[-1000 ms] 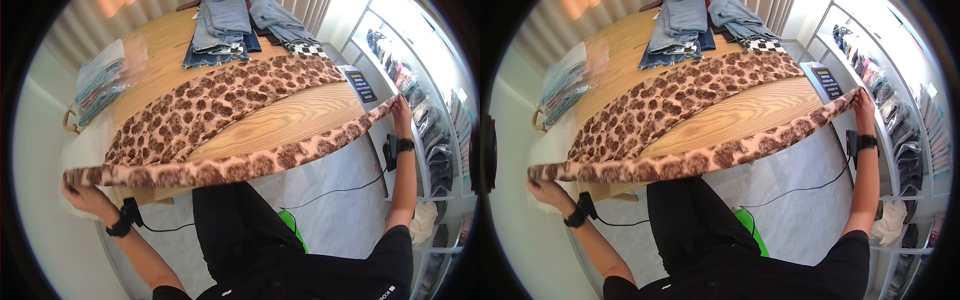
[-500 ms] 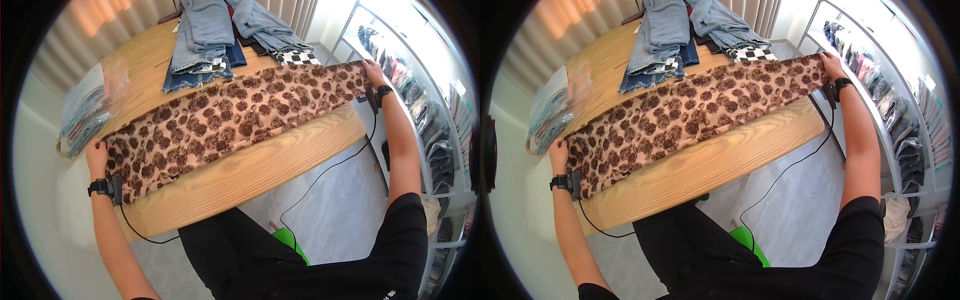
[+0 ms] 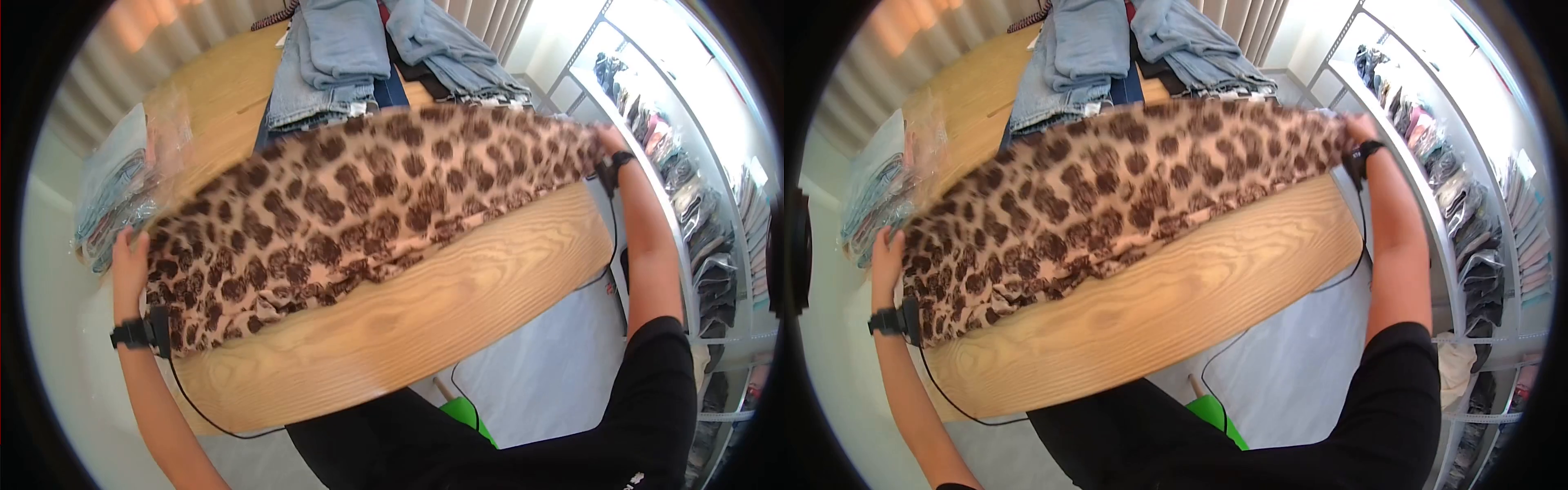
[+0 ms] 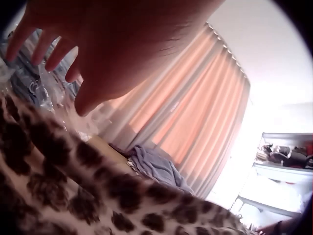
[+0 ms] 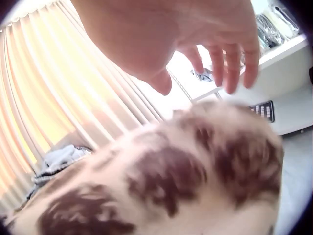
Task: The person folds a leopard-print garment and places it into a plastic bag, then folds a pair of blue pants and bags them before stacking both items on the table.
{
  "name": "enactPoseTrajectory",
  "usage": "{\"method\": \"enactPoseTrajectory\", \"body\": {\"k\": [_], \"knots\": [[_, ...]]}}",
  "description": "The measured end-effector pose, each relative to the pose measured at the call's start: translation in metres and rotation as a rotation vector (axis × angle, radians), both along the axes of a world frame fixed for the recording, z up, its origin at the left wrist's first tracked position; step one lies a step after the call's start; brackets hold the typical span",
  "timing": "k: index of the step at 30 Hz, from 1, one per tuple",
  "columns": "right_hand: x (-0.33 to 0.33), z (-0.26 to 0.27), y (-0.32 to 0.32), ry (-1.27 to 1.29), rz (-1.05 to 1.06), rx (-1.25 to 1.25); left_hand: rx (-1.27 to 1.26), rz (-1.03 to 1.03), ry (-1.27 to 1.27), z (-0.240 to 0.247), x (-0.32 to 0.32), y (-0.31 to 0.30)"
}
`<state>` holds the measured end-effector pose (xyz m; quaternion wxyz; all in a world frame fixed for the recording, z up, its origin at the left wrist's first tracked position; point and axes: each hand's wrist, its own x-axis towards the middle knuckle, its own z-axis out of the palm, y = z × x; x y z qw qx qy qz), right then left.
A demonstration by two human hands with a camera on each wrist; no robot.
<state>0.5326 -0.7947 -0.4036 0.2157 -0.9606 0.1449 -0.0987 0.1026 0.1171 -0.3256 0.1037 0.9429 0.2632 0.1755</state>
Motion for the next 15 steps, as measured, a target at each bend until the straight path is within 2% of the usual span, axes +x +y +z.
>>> {"method": "enactPoseTrajectory", "body": {"k": [2, 4, 5, 6, 7, 8, 10, 12, 13, 15], "knots": [[-0.011, -0.040, 0.001, 0.456, -0.032, 0.412, 0.016, -0.082, 0.063, 0.019, -0.024, -0.064], [-0.030, -0.047, 0.006, 0.800, -0.008, 0.343, -0.157, -0.083, 0.107, 0.036, -0.055, -0.123], [-0.005, -0.104, -0.042, 0.755, 0.477, 0.560, -0.172, -0.076, 0.169, 0.036, -0.076, -0.138], [-0.031, -0.062, -0.051, 0.765, 0.471, 0.557, -0.189, -0.067, 0.232, 0.034, -0.095, -0.151], [-0.073, -0.023, 0.000, 0.845, 0.299, 0.764, -0.197, -0.097, 0.294, 0.034, -0.109, -0.167], [-0.118, 0.025, 0.078, 0.910, 0.120, 0.963, -0.206, -0.126, 0.348, 0.031, -0.119, -0.181], [-0.122, 0.028, 0.076, 0.915, 0.194, 0.911, -0.229, -0.128, 0.400, 0.023, -0.131, -0.192], [-0.131, 0.030, 0.086, 0.806, 0.253, 1.066, -0.170, -0.163, 0.406, 0.015, -0.140, -0.192], [-0.130, 0.027, 0.087, 0.832, 0.327, 1.197, -0.212, -0.168, 0.389, 0.016, -0.142, -0.189], [-0.127, 0.022, 0.093, 0.753, 0.375, 1.176, -0.201, -0.156, 0.425, 0.021, -0.147, -0.194]]}}
